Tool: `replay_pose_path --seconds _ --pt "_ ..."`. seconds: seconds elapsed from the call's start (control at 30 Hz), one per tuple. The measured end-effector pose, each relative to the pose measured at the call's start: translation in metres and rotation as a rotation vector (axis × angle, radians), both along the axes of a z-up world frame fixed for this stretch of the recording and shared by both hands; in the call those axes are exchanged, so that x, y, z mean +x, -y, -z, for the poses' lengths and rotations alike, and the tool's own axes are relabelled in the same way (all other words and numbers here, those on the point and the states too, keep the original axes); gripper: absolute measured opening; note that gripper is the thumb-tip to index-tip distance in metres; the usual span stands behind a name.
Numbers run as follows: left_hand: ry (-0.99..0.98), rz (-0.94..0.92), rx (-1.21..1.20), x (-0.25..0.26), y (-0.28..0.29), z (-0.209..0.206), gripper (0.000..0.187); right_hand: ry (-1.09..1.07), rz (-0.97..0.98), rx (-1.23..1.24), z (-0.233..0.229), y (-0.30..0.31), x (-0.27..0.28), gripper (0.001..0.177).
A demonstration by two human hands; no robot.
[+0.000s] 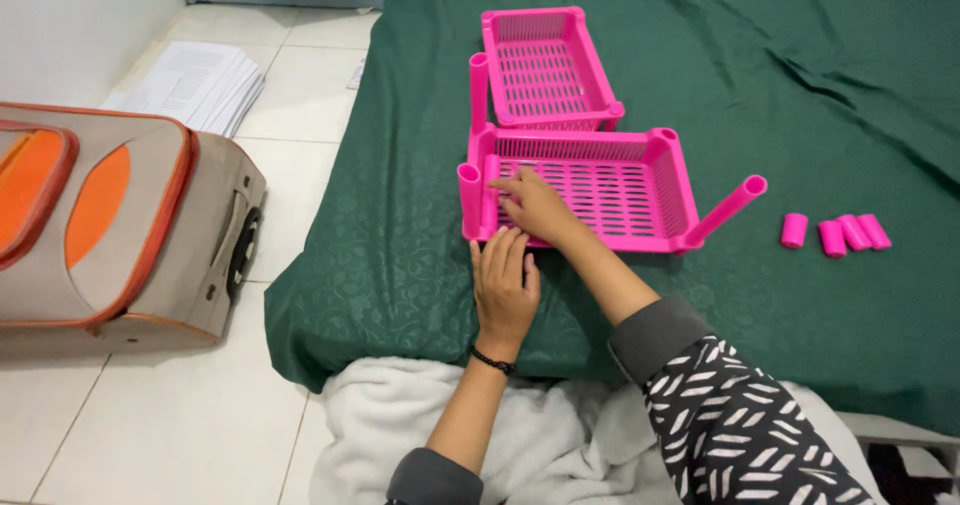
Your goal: The person assembles a two-tier pink plastic storage basket by inserting cylindrical connectors into the corner holes of two basket trays. They connect the trays vertically and then attach the remaining connectors to form the handles and base supports.
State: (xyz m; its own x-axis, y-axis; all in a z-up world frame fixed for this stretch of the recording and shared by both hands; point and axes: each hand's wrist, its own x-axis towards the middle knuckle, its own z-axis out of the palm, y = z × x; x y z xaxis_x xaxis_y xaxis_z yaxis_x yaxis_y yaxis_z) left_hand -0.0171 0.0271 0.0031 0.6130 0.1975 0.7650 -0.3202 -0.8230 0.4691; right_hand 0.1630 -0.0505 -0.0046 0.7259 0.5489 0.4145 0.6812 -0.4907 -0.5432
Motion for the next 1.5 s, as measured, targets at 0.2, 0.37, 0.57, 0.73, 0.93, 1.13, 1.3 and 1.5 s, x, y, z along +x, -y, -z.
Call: replay_pose_path --seconds 0.2,0.37,0.57,0.73,0.93,1.13,1.3,1.5 --pt "-0.012 -0.001 -0.011 0.0 0.0 0.001 0.034 0.001 -0.019 -0.101 -0.007 -0.001 0.006 0.028" --pt "-0.024 -0.001 -0.013 0.0 0.0 0.0 0.034 0.084 0.095 -0.11 -0.018 0.009 0.003 0.027" --pt "-0.036 0.006 -0.022 -0.001 0.0 0.0 0.034 0.057 0.27 -0.162 -0.012 0.011 0.003 0.02" --pt "-0.03 -0.01 -0.007 -0.001 0.001 0.001 0.034 0.064 0.3 -0.065 -0.011 0.013 0.0 0.015" --pt "-0.027 -0.022 -0.002 0.0 0.001 0.0 0.033 0.21 0.314 0.159 -0.04 0.021 -0.02 0.017" --pt "-0.023 -0.014 -0.003 0.001 0.0 0.001 0.032 0.177 0.333 0.149 -0.073 0.057 -0.06 0.014" --pt "-0.005 -0.017 0.016 0.0 0.0 0.0 0.033 0.196 0.274 0.173 -0.093 0.094 -0.1 0.014" --pt "0.011 -0.018 0.049 0.002 -0.001 0.002 0.033 0.153 0.179 0.219 -0.09 0.152 -0.13 0.021"
